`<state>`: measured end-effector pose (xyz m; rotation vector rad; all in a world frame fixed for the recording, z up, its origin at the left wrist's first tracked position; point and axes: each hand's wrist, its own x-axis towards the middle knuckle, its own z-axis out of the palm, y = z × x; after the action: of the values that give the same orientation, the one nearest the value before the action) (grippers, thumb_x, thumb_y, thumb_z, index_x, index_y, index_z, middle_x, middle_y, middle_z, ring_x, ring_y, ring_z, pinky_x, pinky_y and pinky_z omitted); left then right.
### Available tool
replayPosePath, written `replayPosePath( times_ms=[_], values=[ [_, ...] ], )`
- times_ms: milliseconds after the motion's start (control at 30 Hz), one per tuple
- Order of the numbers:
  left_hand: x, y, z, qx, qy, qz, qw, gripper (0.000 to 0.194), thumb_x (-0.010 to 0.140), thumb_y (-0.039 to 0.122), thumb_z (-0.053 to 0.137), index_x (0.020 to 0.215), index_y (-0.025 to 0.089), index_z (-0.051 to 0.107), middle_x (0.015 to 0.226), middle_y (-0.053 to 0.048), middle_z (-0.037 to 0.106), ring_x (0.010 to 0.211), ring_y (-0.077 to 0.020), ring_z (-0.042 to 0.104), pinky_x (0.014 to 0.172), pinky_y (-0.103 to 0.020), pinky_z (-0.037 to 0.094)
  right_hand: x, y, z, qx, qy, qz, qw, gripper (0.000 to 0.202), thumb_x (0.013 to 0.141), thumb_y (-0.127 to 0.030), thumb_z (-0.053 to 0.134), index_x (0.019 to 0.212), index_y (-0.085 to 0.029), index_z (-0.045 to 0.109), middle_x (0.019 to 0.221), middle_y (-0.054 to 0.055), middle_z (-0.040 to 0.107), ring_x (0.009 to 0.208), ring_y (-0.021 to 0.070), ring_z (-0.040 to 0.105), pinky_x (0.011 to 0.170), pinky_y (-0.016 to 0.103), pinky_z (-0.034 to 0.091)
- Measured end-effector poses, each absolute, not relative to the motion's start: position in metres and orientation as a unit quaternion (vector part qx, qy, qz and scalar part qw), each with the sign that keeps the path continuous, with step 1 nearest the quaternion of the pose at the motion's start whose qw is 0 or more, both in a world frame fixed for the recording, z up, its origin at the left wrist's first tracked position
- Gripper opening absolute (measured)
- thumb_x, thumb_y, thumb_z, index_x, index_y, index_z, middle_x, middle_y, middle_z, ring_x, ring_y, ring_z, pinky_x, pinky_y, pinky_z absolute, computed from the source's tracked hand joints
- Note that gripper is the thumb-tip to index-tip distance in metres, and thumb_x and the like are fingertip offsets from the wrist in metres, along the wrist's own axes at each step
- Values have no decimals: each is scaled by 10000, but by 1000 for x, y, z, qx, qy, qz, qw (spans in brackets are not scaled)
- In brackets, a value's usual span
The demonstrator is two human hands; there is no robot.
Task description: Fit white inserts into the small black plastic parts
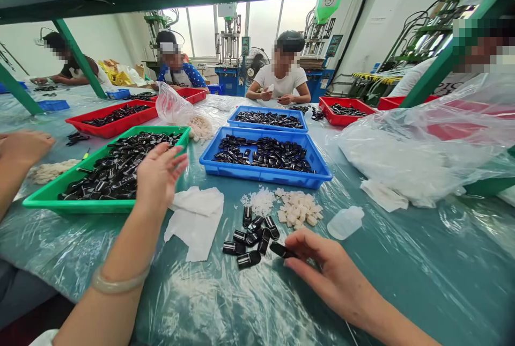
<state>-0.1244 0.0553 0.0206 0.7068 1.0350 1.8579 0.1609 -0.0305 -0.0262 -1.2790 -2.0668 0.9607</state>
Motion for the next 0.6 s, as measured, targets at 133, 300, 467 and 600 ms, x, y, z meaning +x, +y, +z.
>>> replayPosePath(
  times_ms=[133,300,467,600],
  values=[
    [-67,34,12,496,468,525,509,160,679,210,651,805,111,656,699,-61,673,547,-108,596,487,-184,467,165,-28,-14,-469,-701,429,324,104,807,-265,539,789,-190,608,741,23,581,680,147,546,610,269,449],
    [-24,5,-9,630,410,252,609,201,746,280,563,776,104,656,627,-35,638,467,-79,542,448,-174,425,169,-28,-3,-450,-658,460,390,141,770,-285,596,854,-200,671,791,35,615,740,154,576,664,283,468],
    [-19,-1,-14,594,390,190,677,269,741,326,570,868,99,642,665,-57,658,486,-94,582,459,-181,444,169,-27,-5,-482,-552,524,433,214,640,-286,721,786,-174,613,696,-5,589,618,105,546,567,227,462],
    [-18,-5,-9,584,358,166,709,254,751,318,565,832,99,667,722,-76,670,553,-107,617,522,-193,476,168,-26,-5,-464,-541,564,417,183,643,-293,717,671,-152,603,585,-28,547,522,71,470,489,199,397]
  ],
)
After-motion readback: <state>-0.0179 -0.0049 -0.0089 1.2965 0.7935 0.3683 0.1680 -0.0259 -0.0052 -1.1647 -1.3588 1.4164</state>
